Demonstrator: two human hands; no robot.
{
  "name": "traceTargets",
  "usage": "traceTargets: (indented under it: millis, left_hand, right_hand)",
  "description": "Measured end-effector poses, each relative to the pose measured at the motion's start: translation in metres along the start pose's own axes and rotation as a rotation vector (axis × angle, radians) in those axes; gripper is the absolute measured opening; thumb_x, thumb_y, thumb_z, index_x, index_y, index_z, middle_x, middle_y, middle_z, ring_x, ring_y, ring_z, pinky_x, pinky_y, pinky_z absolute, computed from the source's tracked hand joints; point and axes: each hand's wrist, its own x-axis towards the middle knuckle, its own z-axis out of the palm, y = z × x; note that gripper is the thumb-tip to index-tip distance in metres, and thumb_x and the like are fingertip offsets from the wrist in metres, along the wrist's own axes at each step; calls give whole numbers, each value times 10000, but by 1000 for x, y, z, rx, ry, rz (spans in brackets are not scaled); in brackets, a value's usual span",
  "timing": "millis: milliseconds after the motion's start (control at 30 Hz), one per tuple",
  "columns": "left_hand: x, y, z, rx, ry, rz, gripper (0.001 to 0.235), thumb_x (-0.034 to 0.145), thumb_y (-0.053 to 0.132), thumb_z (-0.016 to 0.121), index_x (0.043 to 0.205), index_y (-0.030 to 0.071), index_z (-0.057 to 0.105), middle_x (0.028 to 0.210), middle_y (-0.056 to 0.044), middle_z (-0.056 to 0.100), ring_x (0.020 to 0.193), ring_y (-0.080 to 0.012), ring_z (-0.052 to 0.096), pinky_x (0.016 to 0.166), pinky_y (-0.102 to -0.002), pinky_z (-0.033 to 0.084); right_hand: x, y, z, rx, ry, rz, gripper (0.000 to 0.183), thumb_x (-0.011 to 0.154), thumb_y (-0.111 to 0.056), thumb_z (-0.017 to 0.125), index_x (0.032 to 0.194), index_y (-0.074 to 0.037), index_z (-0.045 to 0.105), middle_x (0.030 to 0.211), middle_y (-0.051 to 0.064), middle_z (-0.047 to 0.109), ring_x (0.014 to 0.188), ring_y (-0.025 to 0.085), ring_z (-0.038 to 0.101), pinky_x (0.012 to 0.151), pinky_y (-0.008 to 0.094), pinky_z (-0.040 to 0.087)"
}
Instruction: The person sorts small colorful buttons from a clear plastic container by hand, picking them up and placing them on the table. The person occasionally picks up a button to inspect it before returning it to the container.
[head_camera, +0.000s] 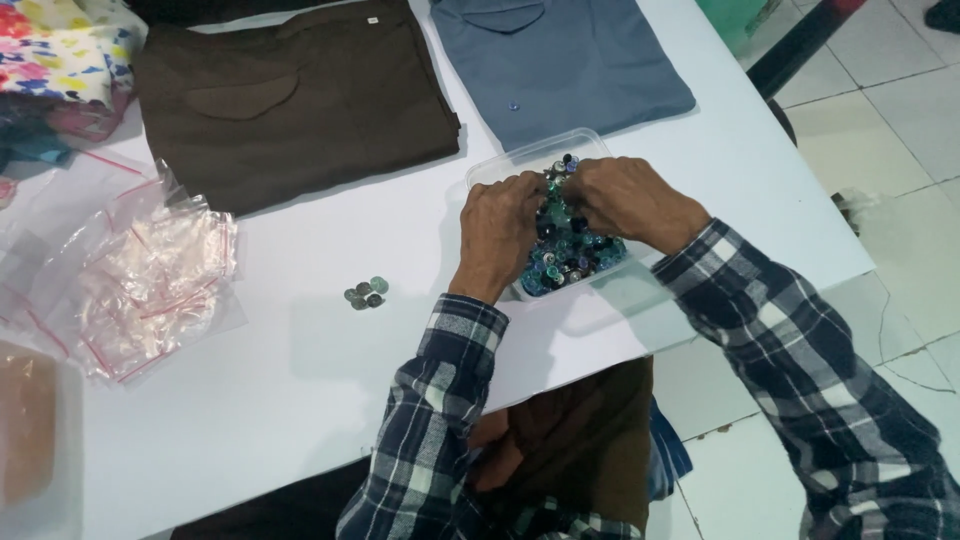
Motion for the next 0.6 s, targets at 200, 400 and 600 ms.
traceTargets:
  millis: [200, 400, 600]
  left_hand:
    - [1, 0, 2, 5, 8, 15, 145, 960, 126, 624, 1078, 210, 613, 811, 43, 668, 825, -115, 705, 935, -309, 484]
    - [1, 0, 1, 24, 13, 32, 153, 960, 114, 630, 1079, 210, 621, 816, 35, 677, 823, -115, 708, 927, -297, 485]
    - [1, 3, 1, 14, 20, 11, 168, 946, 99, 641, 1088, 189, 637, 816, 28, 688, 812, -123, 713, 916, -318, 492]
  right_hand:
    - [-3, 14, -24, 207, -57, 79, 224, 920, -179, 697, 1112, -96, 777, 1002, 157, 753, 944, 362, 726, 842, 489, 589]
    - [-7, 12, -15, 114, 19, 50, 253, 913, -117, 684, 1157, -122, 752, 992, 122, 753, 932, 336, 734, 820, 472, 598]
    - [0, 24, 42, -200, 1, -25, 88, 797, -111, 717, 873, -96, 758, 694, 50, 733, 680, 234, 746, 682, 362, 618]
